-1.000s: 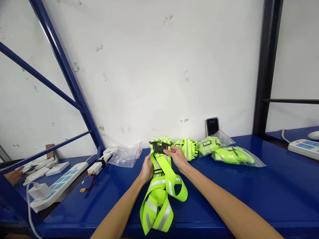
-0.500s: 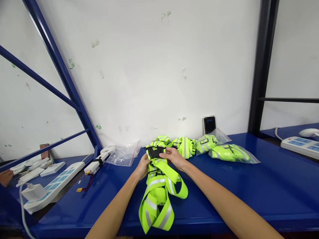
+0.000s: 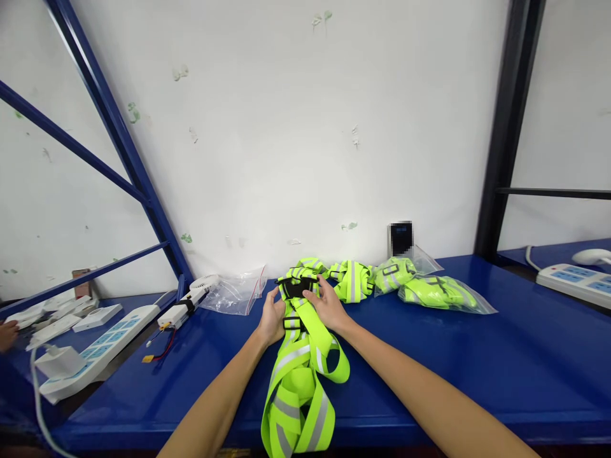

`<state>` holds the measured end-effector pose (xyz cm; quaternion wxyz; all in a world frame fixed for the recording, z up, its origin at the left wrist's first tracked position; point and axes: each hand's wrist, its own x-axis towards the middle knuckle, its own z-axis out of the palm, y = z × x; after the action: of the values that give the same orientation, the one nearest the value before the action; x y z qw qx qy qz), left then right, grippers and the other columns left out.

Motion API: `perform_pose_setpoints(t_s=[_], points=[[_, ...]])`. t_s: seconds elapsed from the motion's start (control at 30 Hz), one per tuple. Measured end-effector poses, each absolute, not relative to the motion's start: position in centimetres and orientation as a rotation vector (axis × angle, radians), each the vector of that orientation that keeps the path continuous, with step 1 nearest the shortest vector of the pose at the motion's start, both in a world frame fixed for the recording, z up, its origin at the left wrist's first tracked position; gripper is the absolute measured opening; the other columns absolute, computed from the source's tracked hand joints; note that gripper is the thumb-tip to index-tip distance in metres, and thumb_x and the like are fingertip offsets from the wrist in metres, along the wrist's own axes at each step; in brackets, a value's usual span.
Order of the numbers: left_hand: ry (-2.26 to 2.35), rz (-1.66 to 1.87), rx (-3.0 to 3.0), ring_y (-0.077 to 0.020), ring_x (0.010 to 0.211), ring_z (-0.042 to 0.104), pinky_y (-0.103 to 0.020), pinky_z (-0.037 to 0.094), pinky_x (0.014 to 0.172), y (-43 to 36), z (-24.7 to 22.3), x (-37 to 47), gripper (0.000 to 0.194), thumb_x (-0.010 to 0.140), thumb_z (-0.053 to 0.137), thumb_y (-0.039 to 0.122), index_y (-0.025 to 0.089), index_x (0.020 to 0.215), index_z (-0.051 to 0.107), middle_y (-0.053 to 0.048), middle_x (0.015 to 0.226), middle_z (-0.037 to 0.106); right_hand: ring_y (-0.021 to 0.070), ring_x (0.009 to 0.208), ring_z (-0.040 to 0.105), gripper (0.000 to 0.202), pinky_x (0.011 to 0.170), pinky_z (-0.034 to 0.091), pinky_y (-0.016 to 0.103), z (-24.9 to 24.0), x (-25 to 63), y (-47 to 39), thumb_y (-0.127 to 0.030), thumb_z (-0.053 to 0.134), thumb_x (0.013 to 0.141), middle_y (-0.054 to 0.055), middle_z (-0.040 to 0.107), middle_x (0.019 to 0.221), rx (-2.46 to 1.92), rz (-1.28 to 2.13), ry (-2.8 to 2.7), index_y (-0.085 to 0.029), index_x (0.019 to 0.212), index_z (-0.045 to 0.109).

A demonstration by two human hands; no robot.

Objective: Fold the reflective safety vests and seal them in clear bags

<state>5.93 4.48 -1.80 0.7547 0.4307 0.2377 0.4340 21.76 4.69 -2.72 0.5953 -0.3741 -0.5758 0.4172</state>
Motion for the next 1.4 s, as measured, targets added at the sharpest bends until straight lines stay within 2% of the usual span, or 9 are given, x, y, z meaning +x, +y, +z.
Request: perform_pose_setpoints(t_s=[0.23,0.43,0.7,0.8,0.9,1.0,1.07,1.23,1.4], points=[[0.547,1.042,0.940,-0.0282,0.098,0.065,-0.042,0.052,0.086,4.3,-1.6,6.3,0.064,0.081,0.044,0.061,0.016,0.126,0.055,-0.012,0.112,0.068,0.0261,0.118,0.055,0.064,0.102,0.042,0.044,-1.4,21.9,3.9,-0.042,0.066,0.078,0.005,0.061,0.127,-0.753,0.915,-1.431,-0.029,0.137,0.047],[0.593,1.144,0.883,-0.0285,0.097,0.067,-0.041,0.053,0.084,4.4,-1.6,6.7,0.070,0.080,0.048,0.068,0.017,0.128,0.053,-0.013,0.108,0.070,0.0268,0.108,0.059,0.046,0.097,0.045,0.042,-1.6,22.6,4.5,-0.037,0.064,0.079,0.006,0.064,0.122,-0.782,0.858,-1.552,-0.024,0.123,0.061],[0.566,1.002,0.908,-0.0297,0.106,0.064,-0.043,0.049,0.095,5.2,-2.1,5.4,0.054,0.079,0.065,0.048,0.017,0.122,0.058,-0.012,0.114,0.068,0.0287,0.126,0.048,0.028,0.108,0.033,0.045,-2.4,23.5,5.5,-0.029,0.069,0.073,0.006,0.057,0.132,-0.818,0.840,-1.575,-0.025,0.100,0.073],[0.567,1.109,0.924,-0.0278,0.111,0.062,-0.041,0.046,0.099,5.7,-2.8,5.2,0.052,0.078,0.070,0.043,0.017,0.121,0.058,-0.012,0.122,0.064,0.0281,0.132,0.043,0.034,0.110,0.029,0.046,-2.2,23.6,5.4,-0.029,0.066,0.076,0.004,0.057,0.134,-0.849,0.879,-1.565,-0.027,0.109,0.071],[0.582,1.212,0.929,-0.0263,0.112,0.061,-0.039,0.047,0.100,6.2,-3.2,5.3,0.057,0.075,0.074,0.038,0.017,0.124,0.055,-0.012,0.125,0.062,0.0245,0.137,0.036,0.048,0.112,0.026,0.045,-1.8,23.4,4.8,-0.033,0.060,0.082,0.002,0.053,0.138,-0.843,0.931,-1.558,-0.032,0.130,0.057],[0.592,1.281,0.927,-0.0262,0.106,0.064,-0.040,0.049,0.097,6.3,-2.7,5.1,0.071,0.071,0.078,0.032,0.017,0.133,0.047,-0.013,0.118,0.066,0.0229,0.131,0.044,0.065,0.108,0.036,0.041,-1.6,23.1,4.3,-0.035,0.060,0.082,0.002,0.049,0.142,-0.794,1.045,-1.451,-0.035,0.143,0.038],[0.597,1.331,0.936,-0.0261,0.102,0.066,-0.041,0.050,0.095,6.2,-2.2,4.9,0.078,0.068,0.081,0.027,0.017,0.136,0.044,-0.012,0.111,0.069,0.0239,0.120,0.056,0.071,0.100,0.045,0.040,-1.6,22.8,4.1,-0.035,0.062,0.079,0.003,0.055,0.136,-0.770,1.168,-1.309,-0.035,0.145,0.035],[0.523,1.351,1.011,-0.0269,0.103,0.066,-0.041,0.050,0.094,5.7,-1.0,4.7,0.071,0.063,0.082,0.024,0.017,0.128,0.053,-0.012,0.113,0.069,0.0284,0.101,0.067,0.052,0.084,0.055,0.037,-1.5,22.1,3.8,-0.043,0.065,0.076,0.007,0.071,0.111,-0.805,1.371,-1.183,-0.025,0.125,0.060],[0.533,1.388,1.007,-0.0257,0.104,0.065,-0.040,0.048,0.096,5.5,-1.2,5.1,0.077,0.055,0.082,0.013,0.020,0.126,0.052,-0.008,0.108,0.070,0.0272,0.096,0.068,0.041,0.079,0.056,0.036,-1.4,21.9,3.7,-0.045,0.069,0.075,0.005,0.073,0.105,-0.775,1.329,-1.233,-0.025,0.111,0.066]])
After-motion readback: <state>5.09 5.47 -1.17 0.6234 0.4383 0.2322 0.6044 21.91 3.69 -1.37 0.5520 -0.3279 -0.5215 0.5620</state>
